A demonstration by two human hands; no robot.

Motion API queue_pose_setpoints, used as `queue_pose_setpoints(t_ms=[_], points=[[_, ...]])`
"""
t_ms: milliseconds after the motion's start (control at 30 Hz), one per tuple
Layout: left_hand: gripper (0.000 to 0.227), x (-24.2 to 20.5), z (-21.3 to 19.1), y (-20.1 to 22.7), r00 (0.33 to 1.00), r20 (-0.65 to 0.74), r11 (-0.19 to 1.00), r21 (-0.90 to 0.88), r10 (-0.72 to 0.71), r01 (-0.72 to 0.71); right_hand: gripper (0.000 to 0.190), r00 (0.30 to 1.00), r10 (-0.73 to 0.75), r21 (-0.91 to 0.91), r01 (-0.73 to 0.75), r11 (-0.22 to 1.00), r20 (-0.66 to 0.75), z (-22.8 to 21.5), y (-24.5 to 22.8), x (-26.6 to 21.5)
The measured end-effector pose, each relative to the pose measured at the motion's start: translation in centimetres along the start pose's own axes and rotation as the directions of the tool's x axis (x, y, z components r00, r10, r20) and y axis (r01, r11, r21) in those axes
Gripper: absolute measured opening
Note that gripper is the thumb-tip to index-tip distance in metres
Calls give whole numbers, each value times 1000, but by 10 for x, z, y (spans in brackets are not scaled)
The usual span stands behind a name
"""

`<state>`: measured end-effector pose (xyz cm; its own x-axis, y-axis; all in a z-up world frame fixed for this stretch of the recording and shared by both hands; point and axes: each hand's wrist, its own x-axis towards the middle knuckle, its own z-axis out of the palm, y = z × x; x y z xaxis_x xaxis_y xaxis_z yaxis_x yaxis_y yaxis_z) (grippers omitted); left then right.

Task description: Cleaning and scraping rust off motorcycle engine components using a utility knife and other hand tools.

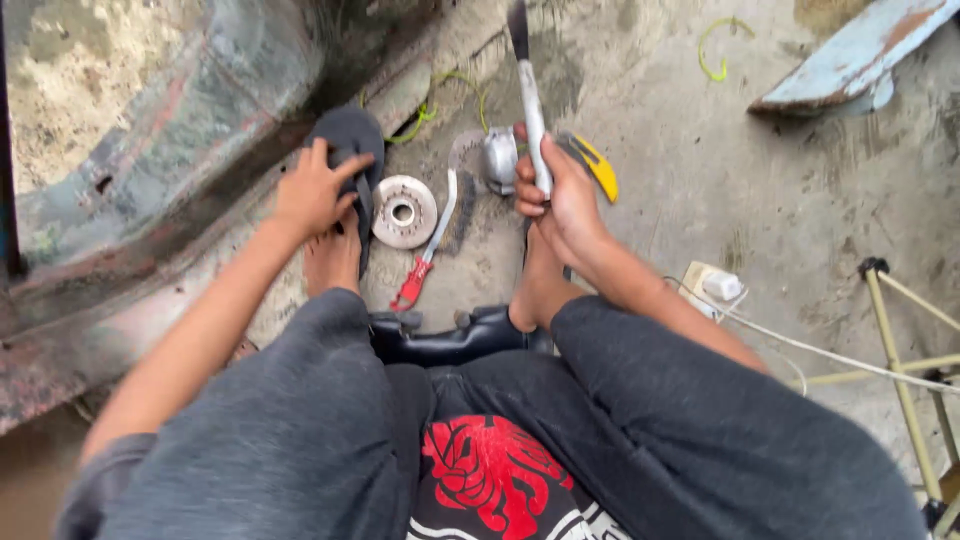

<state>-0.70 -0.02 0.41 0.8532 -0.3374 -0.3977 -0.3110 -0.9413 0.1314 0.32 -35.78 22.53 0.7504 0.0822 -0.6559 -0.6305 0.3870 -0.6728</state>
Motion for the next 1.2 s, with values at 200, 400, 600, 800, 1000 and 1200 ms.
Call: queue_pose_setpoints(t_ms=[200, 400, 600, 800, 1000, 1200], points=[[39, -23, -21, -2, 963, -246, 994, 42, 108, -101, 47, 993, -73, -147, 60, 987, -89, -17, 6, 45], [54, -49, -2, -23, 999, 24, 987, -155, -45, 48, 51, 977, -210, -773, 102, 626, -42, -63, 42, 143], [61, -99, -34, -26, 959, 214, 951, -207, -186, 231, 64, 968, -251, -990, 48, 130, 14, -55, 76, 232], [71, -98, -39, -13, 950, 142, 941, -158, -278, 299, 61, 961, -274, -998, -35, 44, -46, -39, 73, 246], [66, -61, -65, 11, 929, -192, 890, -399, -316, 221, 64, 957, -271, -991, -74, 111, -101, -49, 74, 250], [29, -14, -62, 36, 942, -283, 910, -413, -179, 49, 62, 909, -410, -991, -17, 134, -71, -63, 19, 243]])
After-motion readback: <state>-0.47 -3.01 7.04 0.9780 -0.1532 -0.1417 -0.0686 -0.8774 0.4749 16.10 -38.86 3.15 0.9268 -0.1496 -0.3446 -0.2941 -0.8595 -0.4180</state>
